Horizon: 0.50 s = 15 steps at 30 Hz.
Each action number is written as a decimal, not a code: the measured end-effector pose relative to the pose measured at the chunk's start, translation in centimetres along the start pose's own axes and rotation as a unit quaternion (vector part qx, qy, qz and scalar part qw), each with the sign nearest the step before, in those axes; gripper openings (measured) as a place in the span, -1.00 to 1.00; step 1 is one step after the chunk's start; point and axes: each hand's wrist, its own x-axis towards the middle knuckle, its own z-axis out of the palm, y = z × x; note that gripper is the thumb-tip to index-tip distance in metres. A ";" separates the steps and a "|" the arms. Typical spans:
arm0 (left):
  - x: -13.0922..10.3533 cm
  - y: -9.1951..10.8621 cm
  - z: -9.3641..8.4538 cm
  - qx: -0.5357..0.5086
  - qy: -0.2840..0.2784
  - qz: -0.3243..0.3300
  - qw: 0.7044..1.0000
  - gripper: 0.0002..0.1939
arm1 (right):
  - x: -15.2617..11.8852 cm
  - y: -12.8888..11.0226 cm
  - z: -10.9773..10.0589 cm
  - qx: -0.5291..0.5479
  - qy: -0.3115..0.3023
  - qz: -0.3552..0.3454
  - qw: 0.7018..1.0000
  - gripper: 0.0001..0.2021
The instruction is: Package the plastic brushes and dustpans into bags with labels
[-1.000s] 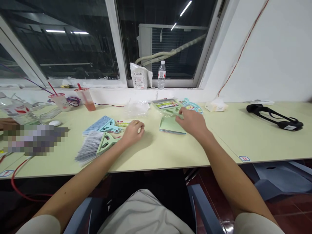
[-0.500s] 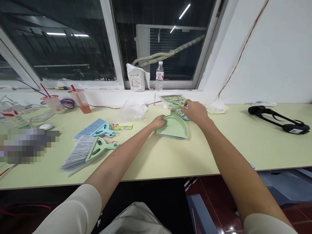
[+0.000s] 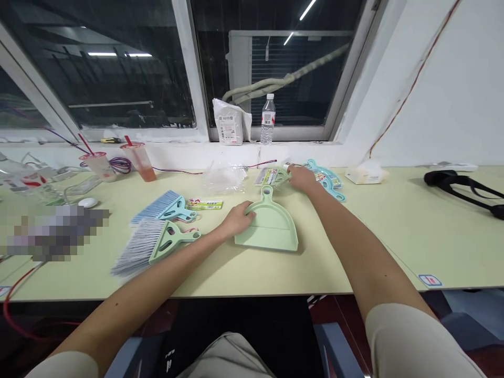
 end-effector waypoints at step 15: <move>-4.5 1.1 -3.9 -0.047 0.132 -0.009 0.990 -0.67 | 1.1 -3.2 3.6 -0.016 -0.051 -0.076 0.996 -0.47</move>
